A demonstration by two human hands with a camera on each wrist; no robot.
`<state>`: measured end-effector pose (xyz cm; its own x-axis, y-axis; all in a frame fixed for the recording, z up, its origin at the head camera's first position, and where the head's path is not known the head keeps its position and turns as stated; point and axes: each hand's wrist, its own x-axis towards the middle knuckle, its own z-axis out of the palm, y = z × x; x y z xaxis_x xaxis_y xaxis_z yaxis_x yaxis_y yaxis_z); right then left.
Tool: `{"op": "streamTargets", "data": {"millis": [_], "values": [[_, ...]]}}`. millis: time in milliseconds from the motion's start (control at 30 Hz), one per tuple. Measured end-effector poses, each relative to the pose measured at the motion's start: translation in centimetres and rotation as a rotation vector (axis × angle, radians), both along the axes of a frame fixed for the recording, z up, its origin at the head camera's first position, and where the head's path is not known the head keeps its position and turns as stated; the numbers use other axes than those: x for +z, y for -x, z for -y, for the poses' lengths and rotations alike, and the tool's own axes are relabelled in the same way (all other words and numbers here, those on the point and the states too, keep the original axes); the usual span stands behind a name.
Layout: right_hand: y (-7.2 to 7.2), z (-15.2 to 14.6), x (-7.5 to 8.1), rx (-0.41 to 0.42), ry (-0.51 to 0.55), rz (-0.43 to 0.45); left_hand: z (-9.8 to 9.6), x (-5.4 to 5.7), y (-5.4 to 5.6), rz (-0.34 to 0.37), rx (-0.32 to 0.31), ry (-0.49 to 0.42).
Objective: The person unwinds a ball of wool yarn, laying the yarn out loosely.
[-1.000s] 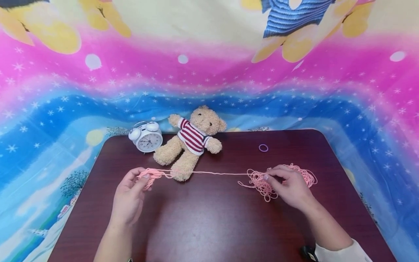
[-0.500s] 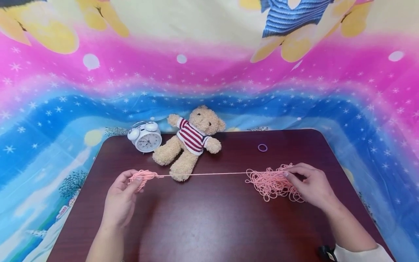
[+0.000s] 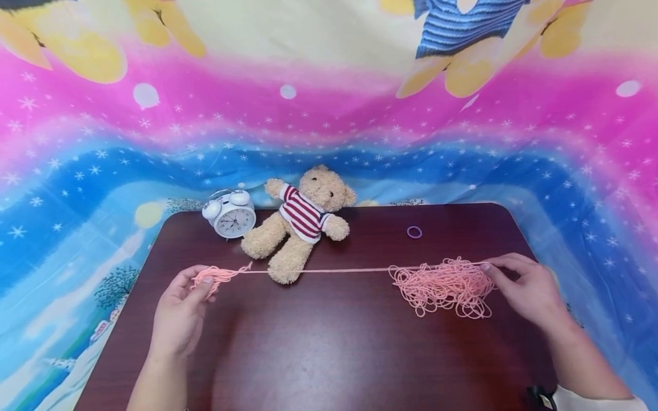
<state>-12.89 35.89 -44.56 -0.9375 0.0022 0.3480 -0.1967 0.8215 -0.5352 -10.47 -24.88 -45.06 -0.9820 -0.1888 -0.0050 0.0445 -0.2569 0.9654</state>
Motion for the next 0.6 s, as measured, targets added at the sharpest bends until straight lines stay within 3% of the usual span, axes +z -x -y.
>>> {"op": "streamTargets", "data": {"millis": [300, 600], "values": [[-0.1, -3.3, -0.1, -0.11, 0.035, 0.003, 1.3, -0.1, -0.2, -0.018, 0.036, -0.02], [-0.4, -6.0, 0.5, -0.211, -0.002, 0.066, 3.1, -0.4, -0.6, -0.054, 0.017, -0.077]]}}
